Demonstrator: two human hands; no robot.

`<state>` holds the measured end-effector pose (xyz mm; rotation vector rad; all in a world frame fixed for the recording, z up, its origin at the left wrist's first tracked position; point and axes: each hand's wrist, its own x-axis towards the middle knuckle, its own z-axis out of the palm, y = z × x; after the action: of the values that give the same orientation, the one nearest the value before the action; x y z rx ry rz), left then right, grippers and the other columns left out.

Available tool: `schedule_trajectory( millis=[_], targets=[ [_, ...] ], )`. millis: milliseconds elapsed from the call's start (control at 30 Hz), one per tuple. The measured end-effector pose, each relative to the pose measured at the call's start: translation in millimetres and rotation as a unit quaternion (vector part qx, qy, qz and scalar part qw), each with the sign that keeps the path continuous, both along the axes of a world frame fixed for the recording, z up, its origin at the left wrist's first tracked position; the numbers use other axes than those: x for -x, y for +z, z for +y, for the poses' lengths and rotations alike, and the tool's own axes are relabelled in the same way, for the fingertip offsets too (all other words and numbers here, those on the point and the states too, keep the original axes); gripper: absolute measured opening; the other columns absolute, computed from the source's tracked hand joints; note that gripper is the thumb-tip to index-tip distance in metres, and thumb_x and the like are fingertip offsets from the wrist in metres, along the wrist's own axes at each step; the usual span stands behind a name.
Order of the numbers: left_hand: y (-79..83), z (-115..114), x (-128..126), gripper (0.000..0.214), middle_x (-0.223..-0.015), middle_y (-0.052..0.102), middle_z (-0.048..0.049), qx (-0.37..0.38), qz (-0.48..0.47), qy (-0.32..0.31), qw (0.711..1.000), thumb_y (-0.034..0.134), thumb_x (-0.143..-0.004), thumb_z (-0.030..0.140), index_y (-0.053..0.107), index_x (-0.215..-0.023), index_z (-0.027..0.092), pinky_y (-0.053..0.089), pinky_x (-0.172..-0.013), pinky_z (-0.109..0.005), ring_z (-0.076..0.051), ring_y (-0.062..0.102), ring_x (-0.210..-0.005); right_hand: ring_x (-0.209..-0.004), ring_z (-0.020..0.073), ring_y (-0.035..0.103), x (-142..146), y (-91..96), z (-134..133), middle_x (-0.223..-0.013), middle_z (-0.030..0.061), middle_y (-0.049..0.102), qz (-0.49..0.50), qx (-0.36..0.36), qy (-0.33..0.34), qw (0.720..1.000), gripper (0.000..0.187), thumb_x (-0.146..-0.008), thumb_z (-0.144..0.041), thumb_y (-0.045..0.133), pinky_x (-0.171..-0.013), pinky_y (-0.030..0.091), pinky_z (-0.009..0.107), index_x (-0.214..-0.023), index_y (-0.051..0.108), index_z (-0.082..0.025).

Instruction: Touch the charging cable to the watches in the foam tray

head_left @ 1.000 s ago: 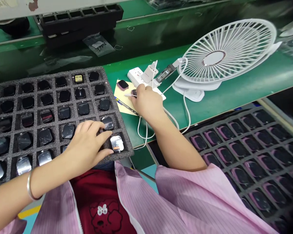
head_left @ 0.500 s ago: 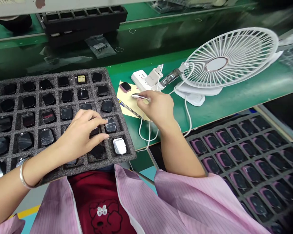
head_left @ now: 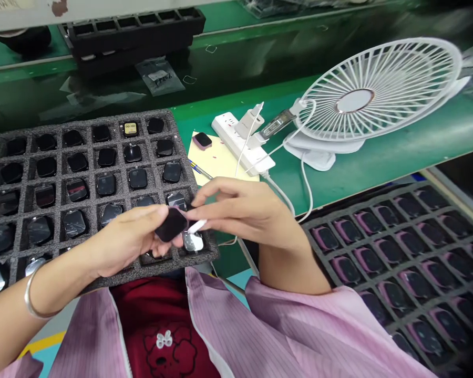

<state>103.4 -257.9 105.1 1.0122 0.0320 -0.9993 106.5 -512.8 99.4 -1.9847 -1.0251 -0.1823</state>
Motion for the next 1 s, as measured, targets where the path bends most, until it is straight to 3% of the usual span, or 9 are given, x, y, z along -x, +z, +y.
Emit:
schedule_trajectory(
  millis=[133,233,300,433,533,733,833,933,1000],
  targets=[
    [1.4,5,-9,0.042,-0.095,0.078,-0.0078,-0.020,-0.025,0.103,0.994,0.093,-0.082,0.049,0.084,-0.101,0.013,0.057,-0.069,-0.019,-0.011,0.066,-0.075,-0.068,0.0147,0.068,-3,-12.9,-14,-0.081,0.0012,0.076,0.004,-0.006,-0.148,0.989,0.013,-0.104,-0.026,0.071,-0.063,0.052,0.027,-0.105,0.084,-0.027],
    [4.4,9,-14,0.042,-0.102,0.079,-0.0053,-0.030,-0.032,0.125,0.991,0.098,-0.077,0.039,0.085,-0.111,0.019,0.063,-0.086,-0.023,-0.013,0.073,-0.088,-0.072,0.0199,0.070,-10,-34.0,-29,-0.085,0.0048,0.078,0.018,0.040,-0.300,0.953,0.017,-0.103,-0.031,0.068,-0.066,0.052,0.031,-0.098,0.082,-0.024],
    [6.1,11,-16,0.044,-0.098,0.079,-0.0021,-0.038,-0.046,0.131,0.990,0.101,-0.073,0.034,0.085,-0.112,0.022,0.064,-0.088,-0.024,-0.012,0.075,-0.086,-0.080,0.0244,0.072,-16,-48.9,-38,-0.090,0.0083,0.079,0.032,0.090,-0.358,0.929,0.021,-0.102,-0.035,0.065,-0.071,0.054,0.035,-0.099,0.081,-0.023],
    [4.6,14,-17,0.039,-0.091,0.078,0.0007,-0.043,-0.068,0.141,0.987,0.102,-0.071,0.034,0.085,-0.103,0.022,0.064,-0.079,-0.022,-0.011,0.076,-0.077,-0.094,0.0324,0.074,-27,-68.8,-37,-0.106,0.0154,0.078,0.067,0.204,-0.388,0.896,0.029,-0.095,-0.037,0.072,-0.082,0.057,0.042,-0.115,0.081,-0.018],
    [-0.1,15,-17,0.039,-0.092,0.078,0.0007,-0.041,-0.078,0.152,0.984,0.102,-0.071,0.033,0.085,-0.106,0.024,0.062,-0.081,-0.020,-0.010,0.075,-0.079,-0.096,0.0343,0.074,-32,-73.8,-30,-0.108,0.0177,0.078,0.094,0.261,-0.397,0.875,0.029,-0.094,-0.029,0.068,-0.083,0.056,0.044,-0.115,0.080,-0.015],
    [-6.0,16,-18,0.043,-0.104,0.081,-0.0025,-0.042,-0.101,0.177,0.978,0.103,-0.070,0.033,0.087,-0.109,0.023,0.058,-0.095,-0.025,-0.013,0.072,-0.091,-0.090,0.0351,0.072,-17,-63.3,-43,-0.104,0.0181,0.079,0.050,0.283,-0.503,0.815,0.028,-0.090,-0.023,0.061,-0.071,0.050,0.041,-0.109,0.079,-0.015],
    [-6.0,15,-18,0.041,-0.108,0.082,-0.0044,-0.022,-0.109,0.170,0.979,0.102,-0.071,0.038,0.088,-0.108,0.023,0.057,-0.099,-0.028,-0.015,0.072,-0.093,-0.084,0.0314,0.070,-1,-42.5,-36,-0.096,0.0149,0.078,0.019,0.195,-0.482,0.854,0.020,-0.098,-0.030,0.061,-0.071,0.051,0.040,-0.102,0.077,-0.019],
    [-5.3,15,-16,0.039,-0.110,0.082,-0.0052,-0.006,-0.131,0.168,0.977,0.099,-0.074,0.041,0.088,-0.107,0.023,0.057,-0.098,-0.028,-0.015,0.072,-0.093,-0.075,0.0245,0.067,12,-14.8,-9,-0.091,0.0091,0.075,0.014,0.066,-0.409,0.910,0.014,-0.104,-0.032,0.063,-0.069,0.051,0.038,-0.100,0.074,-0.024],
    [-4.3,16,-15,0.041,-0.106,0.083,-0.0052,-0.006,-0.143,0.172,0.975,0.099,-0.074,0.042,0.088,-0.108,0.023,0.057,-0.098,-0.028,-0.016,0.072,-0.092,-0.073,0.0216,0.064,16,-0.4,12,-0.088,0.0065,0.073,0.005,0.022,-0.351,0.936,0.011,-0.104,-0.027,0.065,-0.067,0.050,0.036,-0.098,0.073,-0.025]
  ],
)
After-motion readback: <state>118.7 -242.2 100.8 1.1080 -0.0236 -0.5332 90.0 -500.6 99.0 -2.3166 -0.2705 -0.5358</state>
